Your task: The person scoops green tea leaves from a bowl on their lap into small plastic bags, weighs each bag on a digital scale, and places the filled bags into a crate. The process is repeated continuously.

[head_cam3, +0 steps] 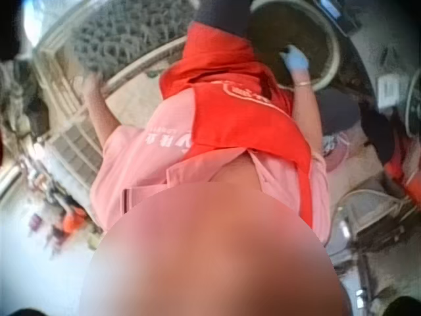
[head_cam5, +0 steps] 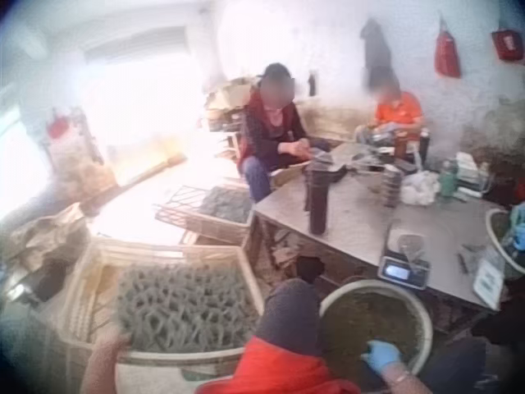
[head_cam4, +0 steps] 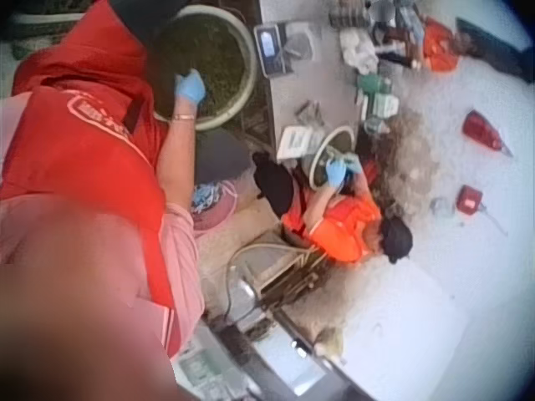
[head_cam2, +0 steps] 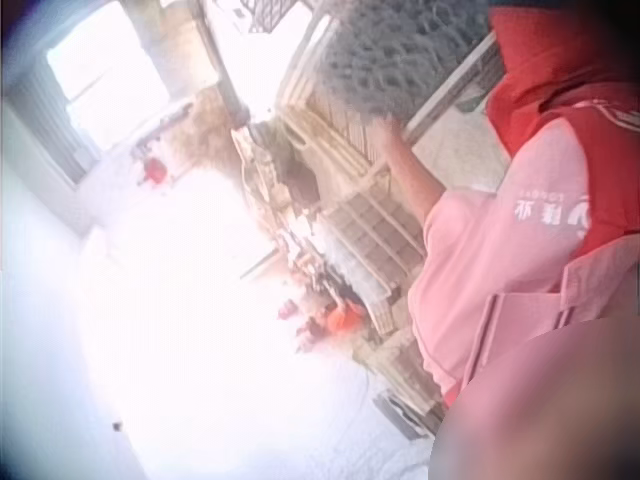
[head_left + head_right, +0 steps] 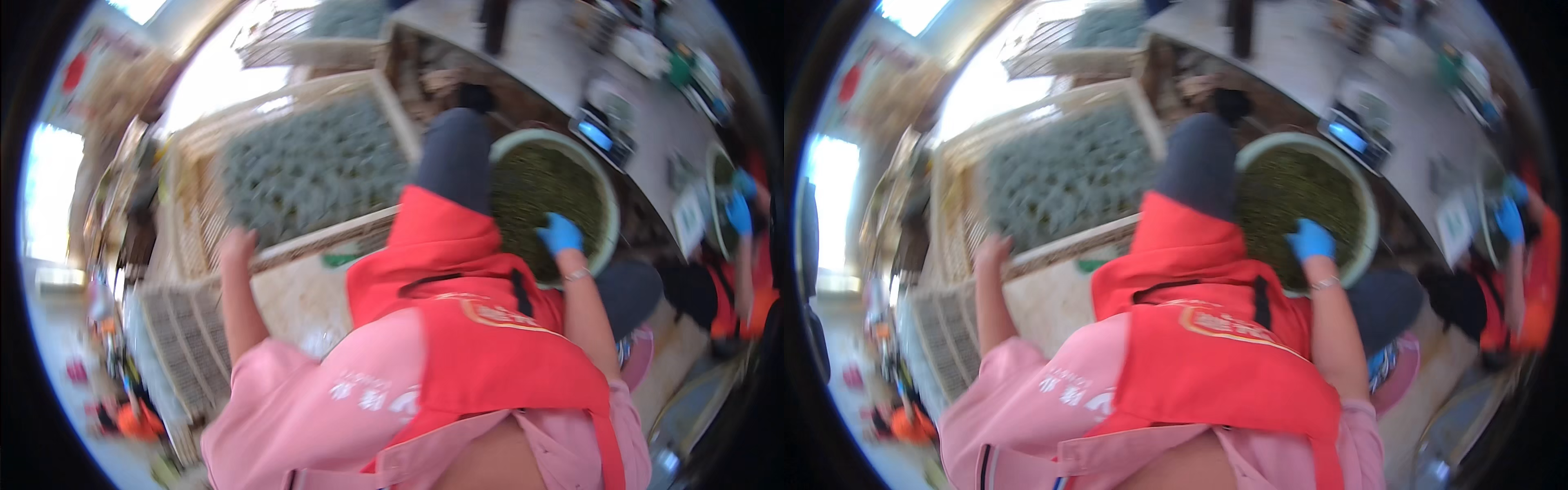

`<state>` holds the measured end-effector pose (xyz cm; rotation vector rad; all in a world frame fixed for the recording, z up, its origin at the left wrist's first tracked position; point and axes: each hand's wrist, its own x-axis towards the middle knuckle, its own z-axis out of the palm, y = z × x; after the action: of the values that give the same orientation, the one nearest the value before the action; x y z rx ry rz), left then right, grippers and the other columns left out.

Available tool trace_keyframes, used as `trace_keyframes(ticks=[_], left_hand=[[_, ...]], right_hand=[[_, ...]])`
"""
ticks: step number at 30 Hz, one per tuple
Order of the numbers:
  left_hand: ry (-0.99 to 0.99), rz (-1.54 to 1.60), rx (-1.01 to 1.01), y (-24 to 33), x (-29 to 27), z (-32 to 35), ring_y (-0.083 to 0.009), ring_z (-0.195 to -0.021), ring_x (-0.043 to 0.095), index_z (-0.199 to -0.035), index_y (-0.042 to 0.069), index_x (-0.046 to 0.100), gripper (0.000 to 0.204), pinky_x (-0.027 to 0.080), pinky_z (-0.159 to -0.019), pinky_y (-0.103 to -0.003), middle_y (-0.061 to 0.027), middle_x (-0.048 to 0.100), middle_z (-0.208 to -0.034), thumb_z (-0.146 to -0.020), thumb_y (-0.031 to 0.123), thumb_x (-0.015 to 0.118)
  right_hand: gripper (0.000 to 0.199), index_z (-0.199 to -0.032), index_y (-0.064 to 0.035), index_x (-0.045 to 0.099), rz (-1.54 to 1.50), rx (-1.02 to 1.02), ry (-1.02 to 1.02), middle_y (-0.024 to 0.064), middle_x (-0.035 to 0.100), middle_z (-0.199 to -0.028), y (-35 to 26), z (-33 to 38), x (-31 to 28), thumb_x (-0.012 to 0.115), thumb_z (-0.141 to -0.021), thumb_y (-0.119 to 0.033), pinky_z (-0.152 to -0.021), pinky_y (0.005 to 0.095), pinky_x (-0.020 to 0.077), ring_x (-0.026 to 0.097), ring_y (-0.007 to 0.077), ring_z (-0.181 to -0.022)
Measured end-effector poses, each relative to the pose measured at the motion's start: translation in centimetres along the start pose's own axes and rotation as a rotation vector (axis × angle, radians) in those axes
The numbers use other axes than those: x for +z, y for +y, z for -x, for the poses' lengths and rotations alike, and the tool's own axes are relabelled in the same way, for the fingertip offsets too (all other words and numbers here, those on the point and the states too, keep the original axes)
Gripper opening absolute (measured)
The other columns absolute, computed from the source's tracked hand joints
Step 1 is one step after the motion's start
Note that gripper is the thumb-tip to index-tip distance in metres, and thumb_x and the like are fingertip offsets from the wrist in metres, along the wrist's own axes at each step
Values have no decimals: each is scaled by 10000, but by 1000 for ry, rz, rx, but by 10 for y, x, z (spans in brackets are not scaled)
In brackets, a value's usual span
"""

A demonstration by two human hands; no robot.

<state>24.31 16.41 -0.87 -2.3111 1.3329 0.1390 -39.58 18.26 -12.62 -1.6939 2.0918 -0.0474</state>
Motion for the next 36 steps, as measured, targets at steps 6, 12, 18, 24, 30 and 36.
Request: trace_keyframes(ticks=[6,12,18,24,30,36], left_hand=[[709,439,625,164,-78,60,-267,-847,623,-1027,94,620,277,486,-774,-390,-86,665,-873,-809,263,594],[612,793,1536,349,-98,150,-233,-709,625,-937,112,623,183,508,-725,-344,-68,649,-809,-762,159,649],[-662,875,1524,459,-41,179,-235,-794,647,-1210,127,484,483,503,-702,-350,-89,649,-985,-775,260,645],[-103,651,1568,452,-39,175,-220,-736,637,-1156,99,528,387,498,-693,-342,-86,650,-985,-802,229,616],[-172,648,1516,452,-45,172,-223,-711,634,-1099,104,573,329,496,-683,-349,-69,664,-926,-806,249,611],[-231,801,1495,459,-39,170,-153,-681,645,-1063,82,593,262,501,-640,-287,-57,671,-898,-822,185,605]], right_hand=[[207,-880,-89,611,-308,-19,-26,152,634,-866,2,-12,19,656,-724,-217,-711,418,484,604,338,-798],[134,-923,-40,603,-1222,75,30,64,624,-728,-1,11,-35,609,-792,-65,-513,258,473,588,122,-558],[214,-1019,-49,602,-953,16,187,99,636,-749,-1,28,-61,595,-839,-165,-575,327,494,614,229,-622],[341,-1161,-79,559,-263,-170,949,156,542,-1189,7,-17,-116,562,-831,-164,-790,383,489,595,329,-921],[443,-1258,-128,441,-46,225,606,155,387,-1340,1,-74,-153,504,-820,-131,-736,424,498,584,347,-911],[219,-1010,-67,590,-345,-116,983,143,586,-1005,10,-57,-118,547,-796,-61,-717,397,490,593,345,-822]])
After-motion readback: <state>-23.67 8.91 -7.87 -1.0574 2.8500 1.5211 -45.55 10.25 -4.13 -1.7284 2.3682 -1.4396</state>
